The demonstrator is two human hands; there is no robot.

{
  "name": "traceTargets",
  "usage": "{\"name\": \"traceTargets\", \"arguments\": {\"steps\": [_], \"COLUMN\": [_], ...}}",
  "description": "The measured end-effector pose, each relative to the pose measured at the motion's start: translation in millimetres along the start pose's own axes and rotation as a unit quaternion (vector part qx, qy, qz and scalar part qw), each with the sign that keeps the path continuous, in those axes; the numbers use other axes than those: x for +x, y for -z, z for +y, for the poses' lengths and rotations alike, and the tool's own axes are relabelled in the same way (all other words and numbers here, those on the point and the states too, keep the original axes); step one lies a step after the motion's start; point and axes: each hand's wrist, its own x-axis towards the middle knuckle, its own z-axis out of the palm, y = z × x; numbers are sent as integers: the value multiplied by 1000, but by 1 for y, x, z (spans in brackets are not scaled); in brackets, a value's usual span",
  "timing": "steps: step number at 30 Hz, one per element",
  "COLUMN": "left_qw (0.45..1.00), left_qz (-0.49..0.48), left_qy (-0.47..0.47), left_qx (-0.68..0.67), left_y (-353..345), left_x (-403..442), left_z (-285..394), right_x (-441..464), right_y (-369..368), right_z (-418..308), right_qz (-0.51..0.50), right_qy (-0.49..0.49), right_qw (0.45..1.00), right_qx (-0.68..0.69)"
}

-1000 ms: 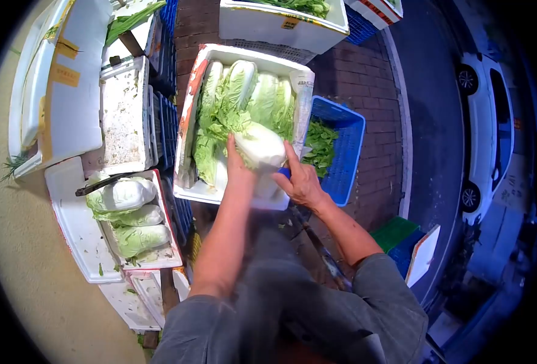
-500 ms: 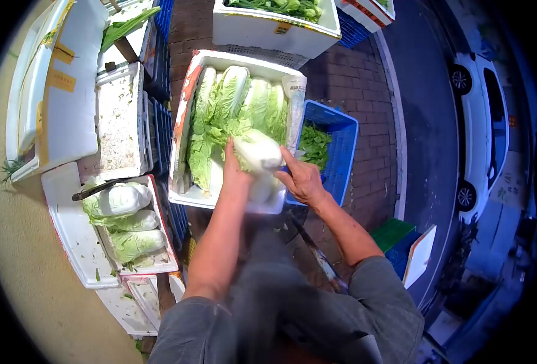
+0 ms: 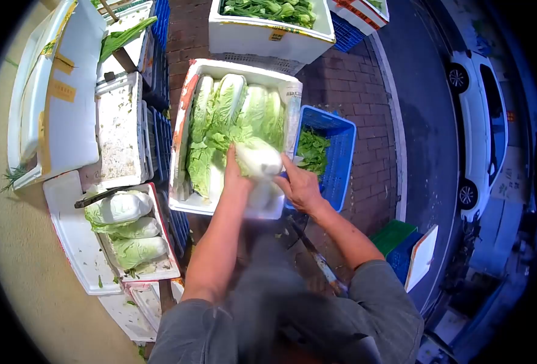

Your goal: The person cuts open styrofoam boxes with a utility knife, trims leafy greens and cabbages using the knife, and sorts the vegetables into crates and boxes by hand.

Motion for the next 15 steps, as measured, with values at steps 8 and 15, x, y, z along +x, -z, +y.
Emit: {"name": "traceTargets", "arguments": {"steps": [8, 15], "left_qw": [1000, 1000], "left_qz": [-4, -5], "left_qy": [14, 3], "left_qx": [25, 21], "left_y": [-15, -17], "left_x": [-8, 0], "left_z": [-3, -14], "right_x": [-3, -30], "right_y": [9, -2], "right_z": [7, 51], "right_qz": [46, 126], "right_qy": [48, 30], "right_qw": [998, 990], "right_qx": [19, 51]}}
